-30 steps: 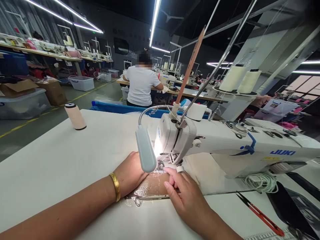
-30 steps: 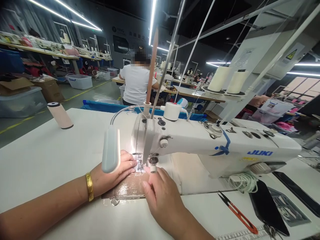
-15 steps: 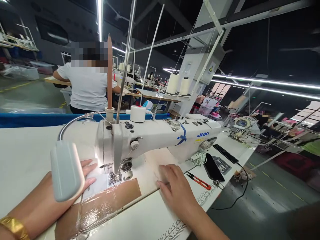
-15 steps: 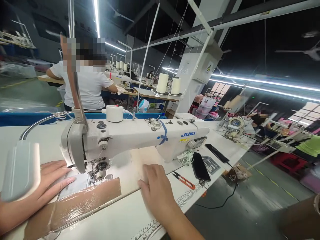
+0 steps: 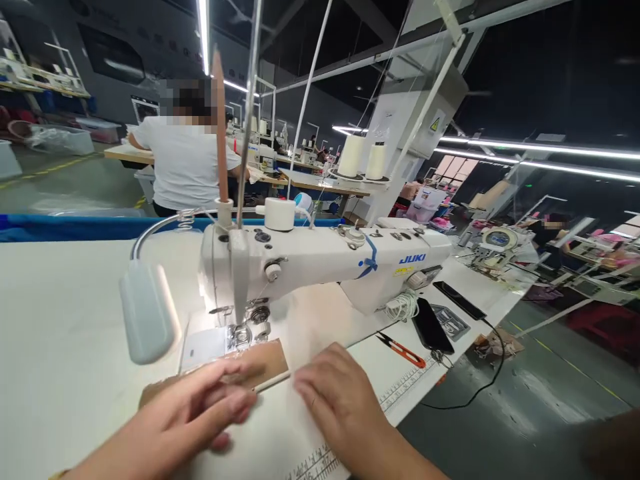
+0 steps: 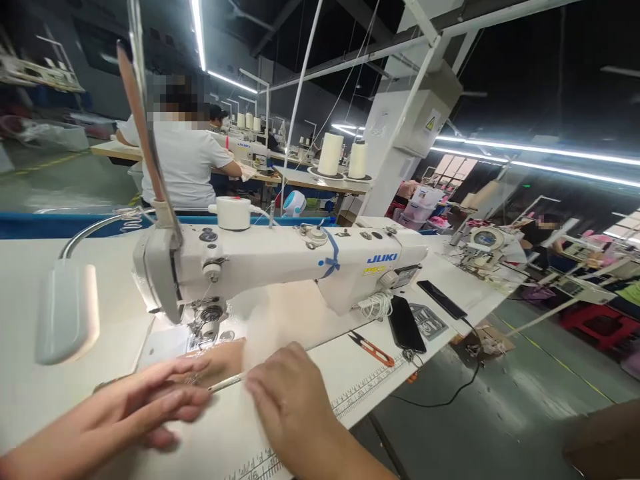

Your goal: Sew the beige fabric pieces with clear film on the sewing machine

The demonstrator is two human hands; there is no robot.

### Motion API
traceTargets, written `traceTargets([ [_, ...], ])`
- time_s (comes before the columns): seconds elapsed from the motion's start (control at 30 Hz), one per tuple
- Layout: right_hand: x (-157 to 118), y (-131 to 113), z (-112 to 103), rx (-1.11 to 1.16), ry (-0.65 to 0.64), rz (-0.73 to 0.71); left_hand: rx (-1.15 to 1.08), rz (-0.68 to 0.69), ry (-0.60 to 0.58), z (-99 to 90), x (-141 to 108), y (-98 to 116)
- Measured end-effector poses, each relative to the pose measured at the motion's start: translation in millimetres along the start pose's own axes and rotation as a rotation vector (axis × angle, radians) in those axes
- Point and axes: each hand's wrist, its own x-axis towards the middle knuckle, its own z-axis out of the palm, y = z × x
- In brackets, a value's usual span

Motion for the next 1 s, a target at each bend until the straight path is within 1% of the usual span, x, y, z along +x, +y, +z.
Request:
traceTargets([
  [0.03, 0, -9, 3, 0.091, -0.034, -0.047, -0.124, -0.069, -0.044, 8.7, 0, 7],
  [0.07, 0, -15, 4, 0.166, -0.059, -0.057, -0.197, -0.119, -0.062, 13.8, 0, 11],
  [0.1, -1, -19, 4, 0.219, -0.071, -0.030, -0.234, -0.166, -0.071, 15.2, -1, 14],
  [0.17, -1, -19, 2, 0.241, -0.055, 0.091, -0.198, -0.232, -0.043, 8.6, -6, 15],
  [0.2, -1, -16, 1, 0.224, -0.048, 0.142, -0.145, -0.256, -0.018, 2.4, -8, 13],
  [0.23, -2, -13, 0, 0.200, -0.056, 0.164, -0.076, -0.267, 0.018, -4.4, -12, 11],
  [0.33, -5, -5, 4, 0.145, -0.151, 0.120, 0.187, -0.206, 0.165, -19.8, -20, 3],
  [0.37, -6, -5, 7, 0.135, -0.188, 0.098, 0.257, -0.178, 0.188, -21.9, -22, 1],
  [0.43, -7, -7, 13, 0.122, -0.242, 0.065, 0.326, -0.150, 0.182, -21.9, -25, 0],
  [0.53, -3, -11, 19, 0.105, -0.289, 0.033, 0.342, -0.129, 0.135, -15.3, -28, 7],
  [0.6, 3, -13, 18, 0.106, -0.304, 0.002, 0.376, -0.052, 0.131, -8.9, -31, 17],
  [0.63, 7, -14, 17, 0.108, -0.310, -0.026, 0.401, 0.014, 0.134, -5.5, -32, 23],
  [0.7, 15, -18, 12, 0.127, -0.322, -0.110, 0.459, 0.199, 0.130, 0.8, -33, 38],
  [0.77, 23, -24, 8, 0.192, -0.353, -0.186, 0.503, 0.385, 0.066, 3.8, -34, 55],
  [0.83, 29, -29, 5, 0.279, -0.349, -0.202, 0.552, 0.557, -0.001, 1.2, -34, 71],
  [0.87, 30, -31, 4, 0.296, -0.311, -0.193, 0.599, 0.629, 0.002, -2.1, -35, 77],
  [0.9, 31, -31, 4, 0.279, -0.250, -0.188, 0.660, 0.693, 0.033, -6.3, -37, 82],
  [0.97, 29, -29, 3, 0.149, -0.080, -0.235, 0.794, 0.792, 0.109, -14.1, -44, 85],
  [1.0, 26, -27, 2, 0.066, -0.014, -0.285, 0.845, 0.823, 0.123, -16.3, -47, 84],
])
